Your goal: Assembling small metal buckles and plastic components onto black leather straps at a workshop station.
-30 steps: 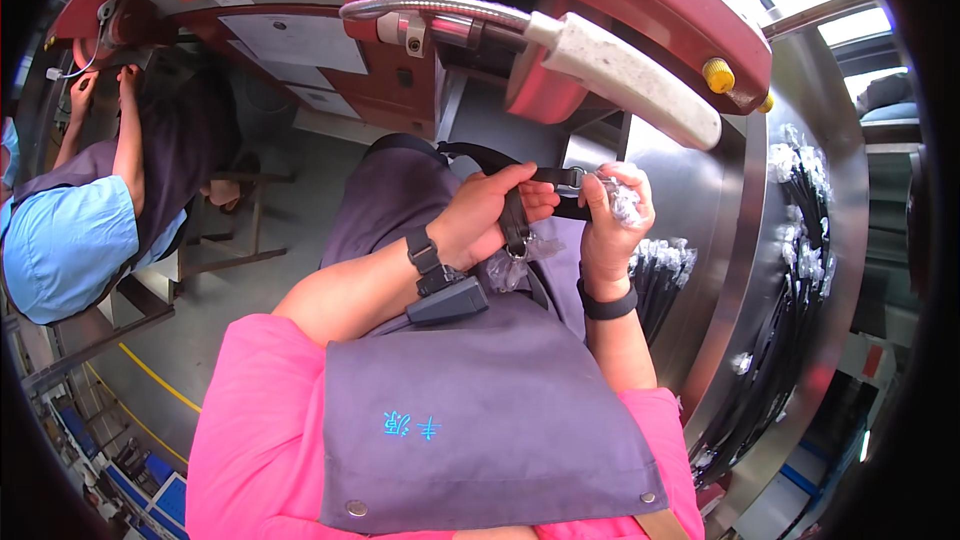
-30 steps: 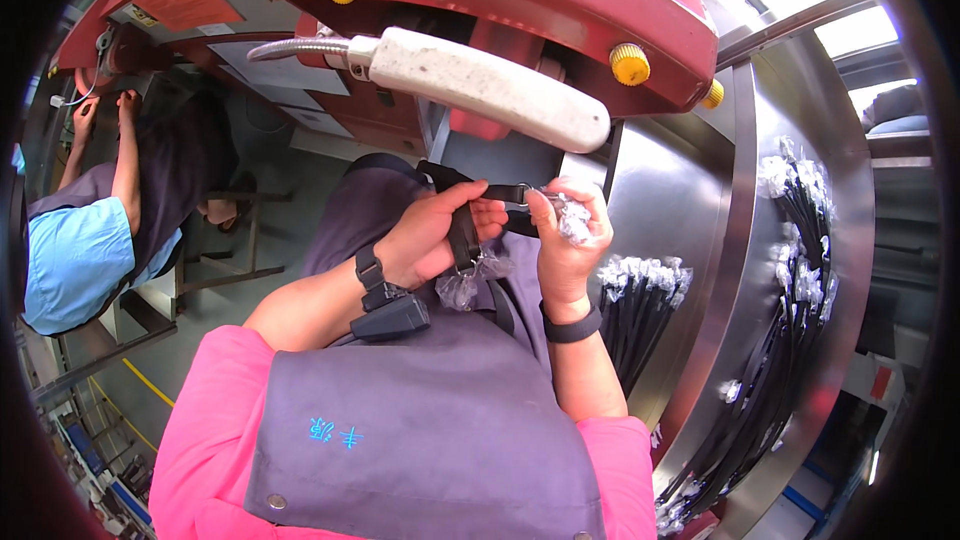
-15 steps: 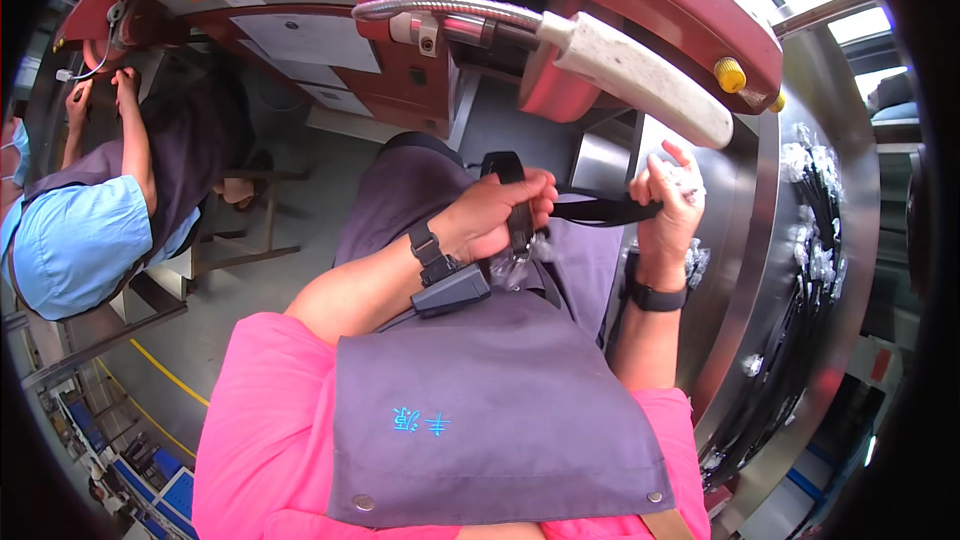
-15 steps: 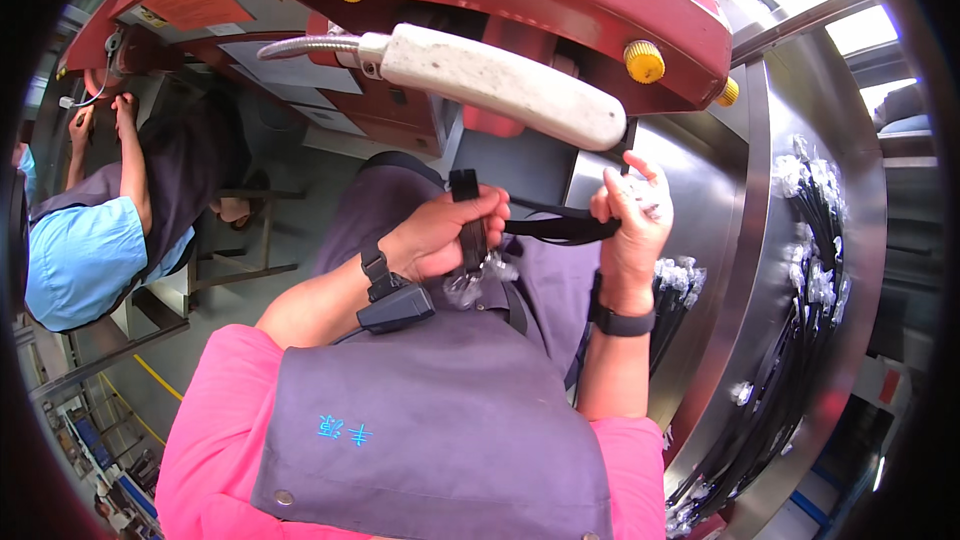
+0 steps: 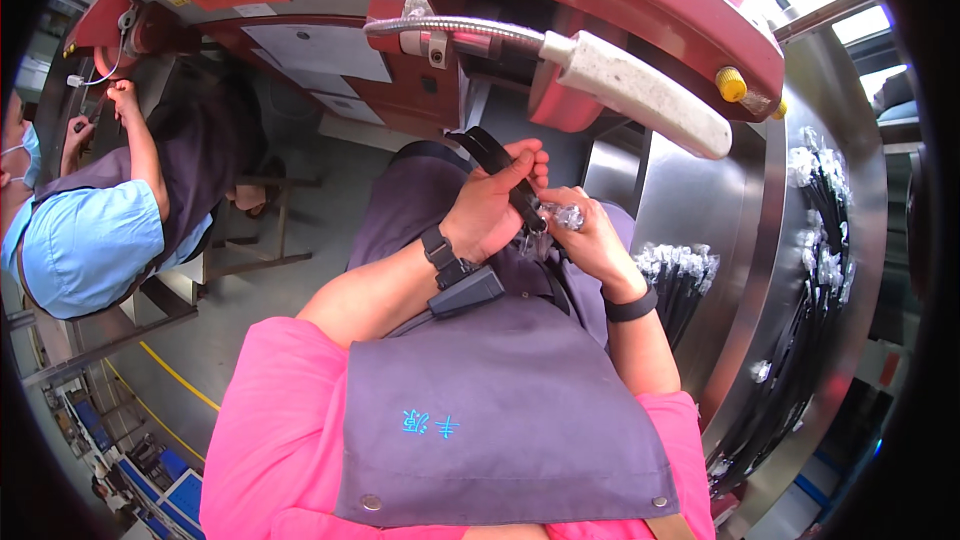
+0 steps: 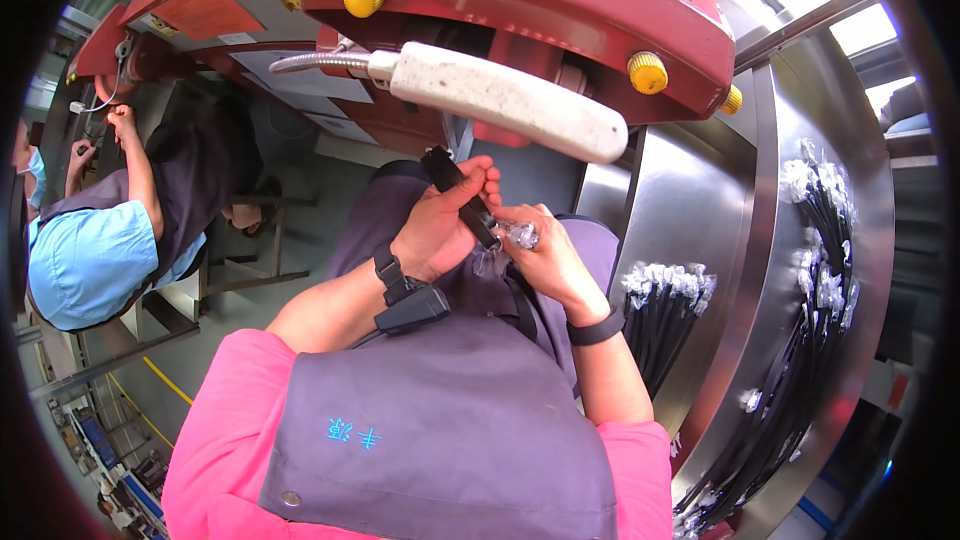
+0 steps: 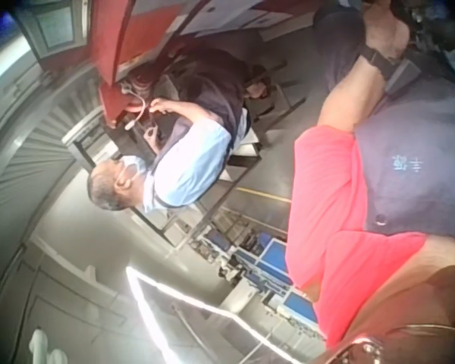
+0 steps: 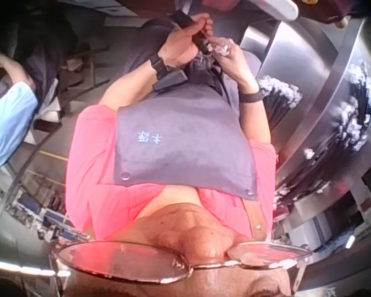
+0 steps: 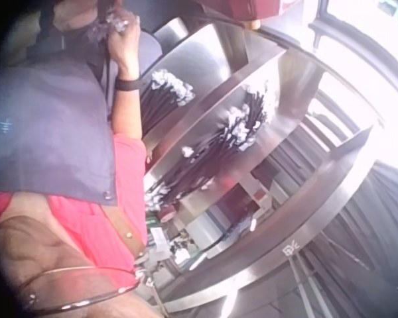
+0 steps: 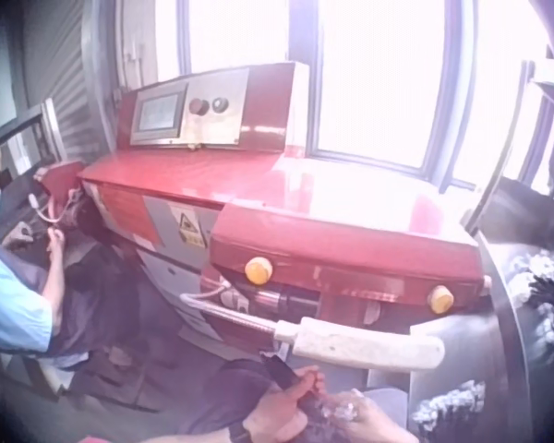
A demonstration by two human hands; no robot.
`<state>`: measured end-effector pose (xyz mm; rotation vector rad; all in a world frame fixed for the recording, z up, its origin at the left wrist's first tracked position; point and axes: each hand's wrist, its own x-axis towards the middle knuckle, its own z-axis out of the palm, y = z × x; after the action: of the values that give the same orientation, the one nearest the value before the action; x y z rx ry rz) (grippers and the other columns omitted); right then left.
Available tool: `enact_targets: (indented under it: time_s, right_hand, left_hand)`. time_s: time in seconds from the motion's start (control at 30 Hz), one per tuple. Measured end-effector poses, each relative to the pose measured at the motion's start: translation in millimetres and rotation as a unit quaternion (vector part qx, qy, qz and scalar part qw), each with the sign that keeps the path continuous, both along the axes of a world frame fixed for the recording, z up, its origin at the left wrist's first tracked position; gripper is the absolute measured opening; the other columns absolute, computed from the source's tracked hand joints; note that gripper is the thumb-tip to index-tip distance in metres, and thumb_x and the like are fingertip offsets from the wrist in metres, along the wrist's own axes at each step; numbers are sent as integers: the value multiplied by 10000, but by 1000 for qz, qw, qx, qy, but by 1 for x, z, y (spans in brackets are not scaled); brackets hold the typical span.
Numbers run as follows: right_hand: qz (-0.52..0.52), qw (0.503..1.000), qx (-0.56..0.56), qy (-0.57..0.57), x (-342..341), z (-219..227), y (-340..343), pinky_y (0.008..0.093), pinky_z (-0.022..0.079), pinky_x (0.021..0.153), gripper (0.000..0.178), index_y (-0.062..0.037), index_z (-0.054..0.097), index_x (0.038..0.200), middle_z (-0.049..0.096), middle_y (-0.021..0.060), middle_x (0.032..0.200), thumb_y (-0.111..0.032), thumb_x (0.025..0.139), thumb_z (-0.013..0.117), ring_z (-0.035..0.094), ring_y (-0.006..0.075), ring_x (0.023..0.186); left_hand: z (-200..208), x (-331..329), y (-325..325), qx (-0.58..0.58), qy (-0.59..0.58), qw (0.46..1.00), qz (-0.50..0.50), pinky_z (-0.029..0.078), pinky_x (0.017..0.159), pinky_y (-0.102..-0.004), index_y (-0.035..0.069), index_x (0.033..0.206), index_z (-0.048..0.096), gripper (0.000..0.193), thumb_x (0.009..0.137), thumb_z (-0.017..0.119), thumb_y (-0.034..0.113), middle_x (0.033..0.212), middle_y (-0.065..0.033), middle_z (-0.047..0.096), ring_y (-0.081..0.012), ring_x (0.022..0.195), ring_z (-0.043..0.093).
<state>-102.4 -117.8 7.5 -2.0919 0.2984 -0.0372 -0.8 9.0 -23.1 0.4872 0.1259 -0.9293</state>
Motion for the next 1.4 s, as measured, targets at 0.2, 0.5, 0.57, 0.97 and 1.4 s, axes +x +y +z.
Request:
enact_targets:
  time_s: [0.2, 0.5, 0.57, 0.97, 1.4]
  right_hand:
    - [-55, 998, 7, 7, 0, 13, -7, 327, 464, 647, 118, 10, 589, 871, 602, 117, 762, -78, 826, 655, 601, 217, 707]
    - [-218, 945, 209, -126, 4, 5, -5, 204, 422, 542, 112, -11, 610, 915, 597, 0, 718, -80, 855, 675, 541, 58, 591]
    - [-218, 935, 242, -140, 6, 4, -9, 190, 412, 541, 134, -11, 629, 919, 594, -14, 726, -80, 834, 705, 534, 52, 590]
    - [-238, 925, 243, -167, 20, 8, -13, 217, 420, 552, 120, 13, 643, 941, 613, 37, 734, -74, 861, 667, 539, 83, 584]
    - [-231, 929, 262, -123, 36, 20, -23, 236, 416, 532, 107, 15, 620, 953, 604, 56, 745, -58, 876, 633, 534, 112, 572]
  left_hand:
    - [0, 5, 7, 33, -67, 996, -57, 489, 873, -317, 6, 1140, 561, 254, 938, 583, 157, 1055, -93, 601, -194, 972, 586]
    - [6, 0, 5, 33, -64, 996, -52, 530, 827, -317, -8, 1223, 527, 333, 934, 587, 148, 1107, -120, 621, -182, 927, 627]
    - [10, -1, 4, 26, -64, 996, -55, 530, 839, -311, -7, 1224, 526, 323, 934, 582, 124, 1118, -129, 620, -182, 921, 630]
    - [13, 6, 0, 89, -69, 990, -83, 379, 517, -203, 59, 1026, 624, 164, 923, 614, 186, 1014, -49, 670, -65, 762, 538]
    - [22, 7, -5, 85, -22, 994, -57, 365, 485, -186, 48, 961, 604, 156, 916, 624, 197, 1068, -128, 660, -64, 729, 546]
